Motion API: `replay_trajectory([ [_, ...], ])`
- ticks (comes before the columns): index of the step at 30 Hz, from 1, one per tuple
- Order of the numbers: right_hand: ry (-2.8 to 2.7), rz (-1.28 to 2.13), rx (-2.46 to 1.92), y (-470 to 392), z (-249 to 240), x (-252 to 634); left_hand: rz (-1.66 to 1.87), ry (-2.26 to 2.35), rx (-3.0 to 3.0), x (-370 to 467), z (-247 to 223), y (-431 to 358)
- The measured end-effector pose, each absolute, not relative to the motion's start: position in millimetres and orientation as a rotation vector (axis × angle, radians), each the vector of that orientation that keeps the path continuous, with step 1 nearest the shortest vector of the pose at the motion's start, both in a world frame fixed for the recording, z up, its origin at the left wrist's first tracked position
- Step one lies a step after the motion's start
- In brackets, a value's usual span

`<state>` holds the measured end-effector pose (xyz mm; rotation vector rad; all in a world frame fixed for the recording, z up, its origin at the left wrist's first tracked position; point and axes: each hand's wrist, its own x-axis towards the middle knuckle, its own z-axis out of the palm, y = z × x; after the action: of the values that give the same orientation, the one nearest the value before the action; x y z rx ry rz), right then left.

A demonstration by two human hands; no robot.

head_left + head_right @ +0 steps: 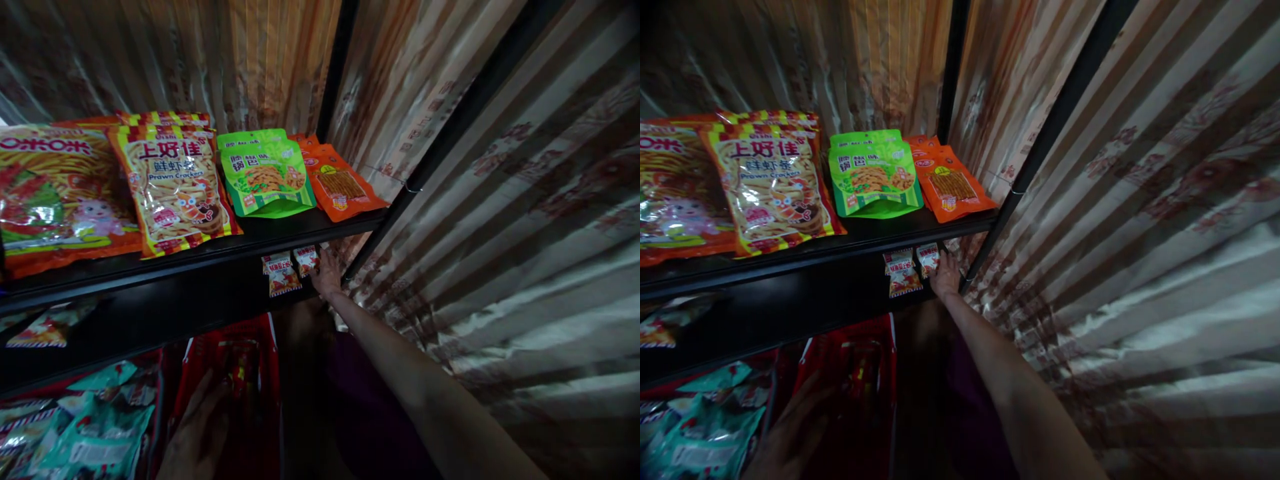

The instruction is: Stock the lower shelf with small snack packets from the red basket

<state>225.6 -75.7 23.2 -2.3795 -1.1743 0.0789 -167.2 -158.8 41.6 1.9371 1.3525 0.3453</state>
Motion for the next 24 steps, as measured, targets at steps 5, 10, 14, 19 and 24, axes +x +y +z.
replay_trajectory([
  [5,-1.097,0.093,-2.513,-52,25,227,0.202,1.354,1.966,-168,27,-163],
  [10,-1.159,0.061,-2.641,-38,13,227,0.339,1.408,1.987,-174,3,-175],
  [14,-1.176,0.064,-2.626,-38,0,230,0.388,1.422,1.998,-179,-5,-174],
  [19,-1.228,0.093,-2.556,-44,-2,236,0.408,1.453,1.96,-184,-9,-171],
  [24,-1.242,0.096,-2.545,-46,1,236,0.426,1.46,1.917,-182,-12,-176],
])
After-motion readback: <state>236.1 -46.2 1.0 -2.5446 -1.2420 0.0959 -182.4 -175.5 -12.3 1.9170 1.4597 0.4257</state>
